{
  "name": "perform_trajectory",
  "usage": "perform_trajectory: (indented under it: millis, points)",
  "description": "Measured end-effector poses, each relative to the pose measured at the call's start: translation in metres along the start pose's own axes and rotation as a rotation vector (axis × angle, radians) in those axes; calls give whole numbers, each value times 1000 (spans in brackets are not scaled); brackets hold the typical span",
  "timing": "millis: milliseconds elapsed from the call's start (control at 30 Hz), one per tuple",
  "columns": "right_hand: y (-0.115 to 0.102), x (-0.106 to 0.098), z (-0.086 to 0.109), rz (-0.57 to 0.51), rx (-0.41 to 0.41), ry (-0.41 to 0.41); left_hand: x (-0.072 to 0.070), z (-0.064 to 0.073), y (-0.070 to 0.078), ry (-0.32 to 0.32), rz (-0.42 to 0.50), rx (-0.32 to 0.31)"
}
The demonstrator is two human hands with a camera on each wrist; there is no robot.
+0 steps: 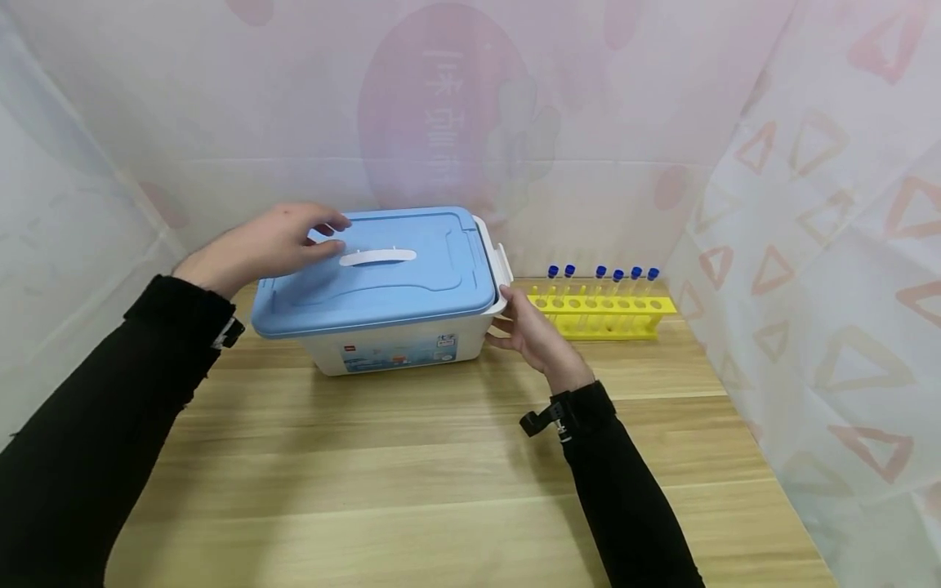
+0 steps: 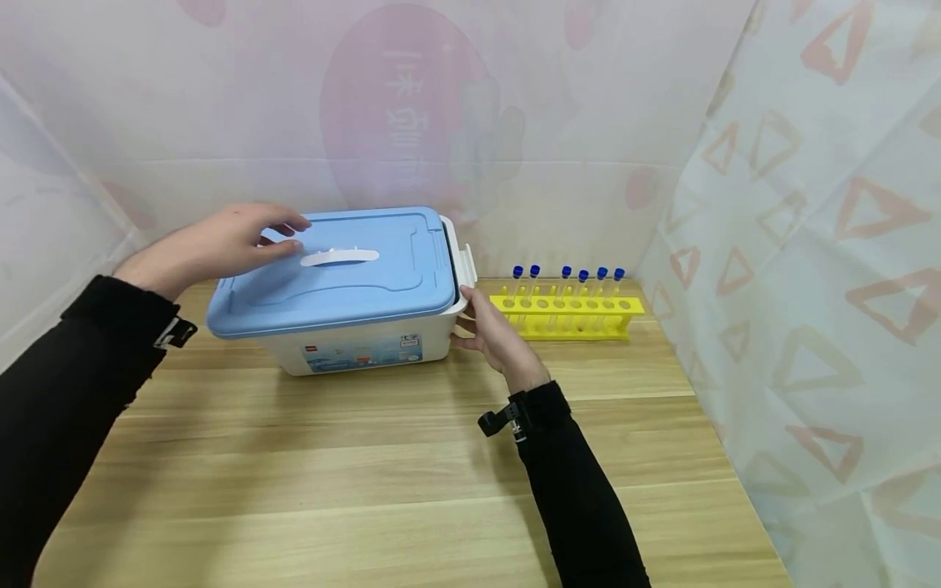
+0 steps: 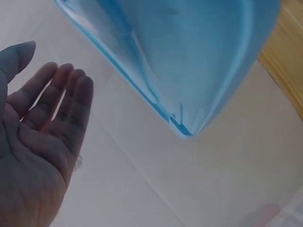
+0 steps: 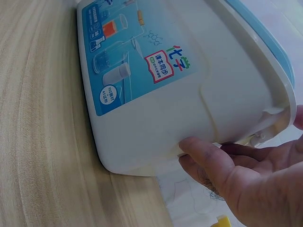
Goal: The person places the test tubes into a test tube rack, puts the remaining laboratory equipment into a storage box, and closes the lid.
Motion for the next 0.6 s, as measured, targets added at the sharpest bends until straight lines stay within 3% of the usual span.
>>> perform_trajectory:
  millis: [300,600]
  points:
    - [0,-1,1,6,-6,-1,1,33,-14,99,-52,-92]
    - [-2,2,3,1,-8,0,15,64,-28,164,-91,-201]
Point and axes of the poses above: each hand's wrist, its own z-axis away from the middle knuckle, its own x-axis out of the palm, y = z × x, the point moved 3 cm from there along -z, towards the middle knuckle, and after that the axes turned 7 degrees about z, right-handed, at the moved point
